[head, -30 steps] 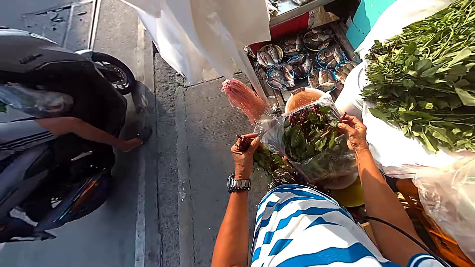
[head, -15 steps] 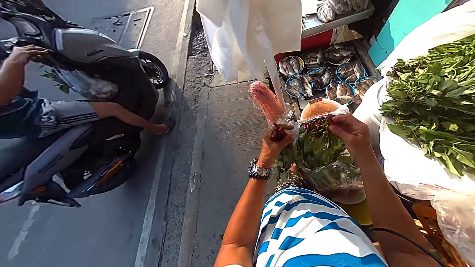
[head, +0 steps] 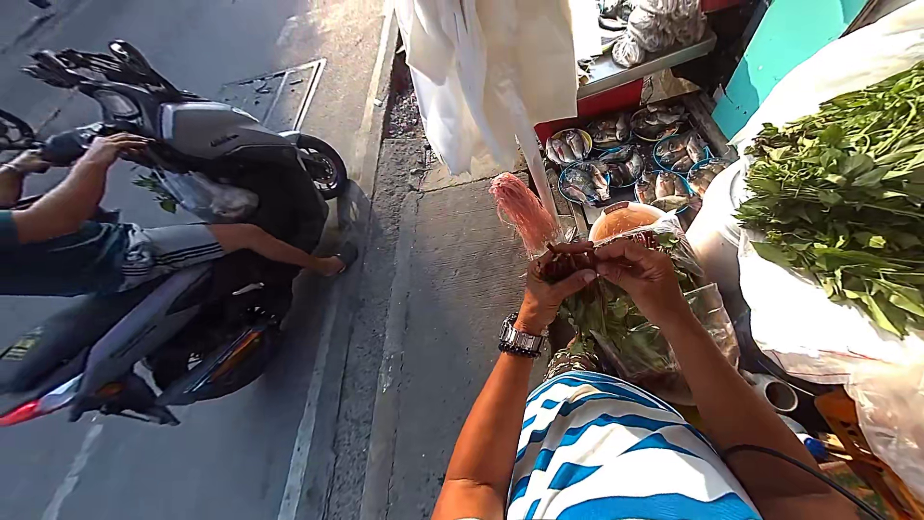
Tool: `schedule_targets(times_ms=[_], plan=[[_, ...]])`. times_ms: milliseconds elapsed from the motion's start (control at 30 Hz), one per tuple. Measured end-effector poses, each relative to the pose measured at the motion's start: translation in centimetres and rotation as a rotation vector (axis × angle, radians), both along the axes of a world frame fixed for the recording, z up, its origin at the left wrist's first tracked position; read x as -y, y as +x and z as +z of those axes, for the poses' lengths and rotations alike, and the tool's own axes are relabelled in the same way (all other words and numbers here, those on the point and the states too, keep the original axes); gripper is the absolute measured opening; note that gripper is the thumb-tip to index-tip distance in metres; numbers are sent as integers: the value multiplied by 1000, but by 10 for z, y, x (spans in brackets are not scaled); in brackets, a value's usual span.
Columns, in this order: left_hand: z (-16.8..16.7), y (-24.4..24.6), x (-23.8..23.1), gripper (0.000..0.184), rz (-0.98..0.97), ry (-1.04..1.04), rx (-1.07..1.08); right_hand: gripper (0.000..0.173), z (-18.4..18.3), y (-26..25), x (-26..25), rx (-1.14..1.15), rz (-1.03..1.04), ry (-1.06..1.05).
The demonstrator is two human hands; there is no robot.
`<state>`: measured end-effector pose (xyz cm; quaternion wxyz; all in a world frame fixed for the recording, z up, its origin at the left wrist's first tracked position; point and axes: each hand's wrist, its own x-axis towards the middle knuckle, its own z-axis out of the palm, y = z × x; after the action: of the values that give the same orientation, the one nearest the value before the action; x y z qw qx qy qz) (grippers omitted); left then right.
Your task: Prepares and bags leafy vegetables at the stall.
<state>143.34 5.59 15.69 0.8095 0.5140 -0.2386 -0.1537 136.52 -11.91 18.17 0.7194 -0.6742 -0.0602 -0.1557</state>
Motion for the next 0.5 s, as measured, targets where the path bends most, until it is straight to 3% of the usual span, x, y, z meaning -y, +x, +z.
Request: schedule_targets(times_ms=[133,367,500], plan=[[1,-2,-6,45,-117,-24,-45,15,13,-10,14,-65,-2,63],[11,-10,1,65,-171,49,-39,11,6,-9,-10,43,-135,-183],[16,-12,3,55,-178,31,-50,9,3,-9,-15,98,-146,-69]])
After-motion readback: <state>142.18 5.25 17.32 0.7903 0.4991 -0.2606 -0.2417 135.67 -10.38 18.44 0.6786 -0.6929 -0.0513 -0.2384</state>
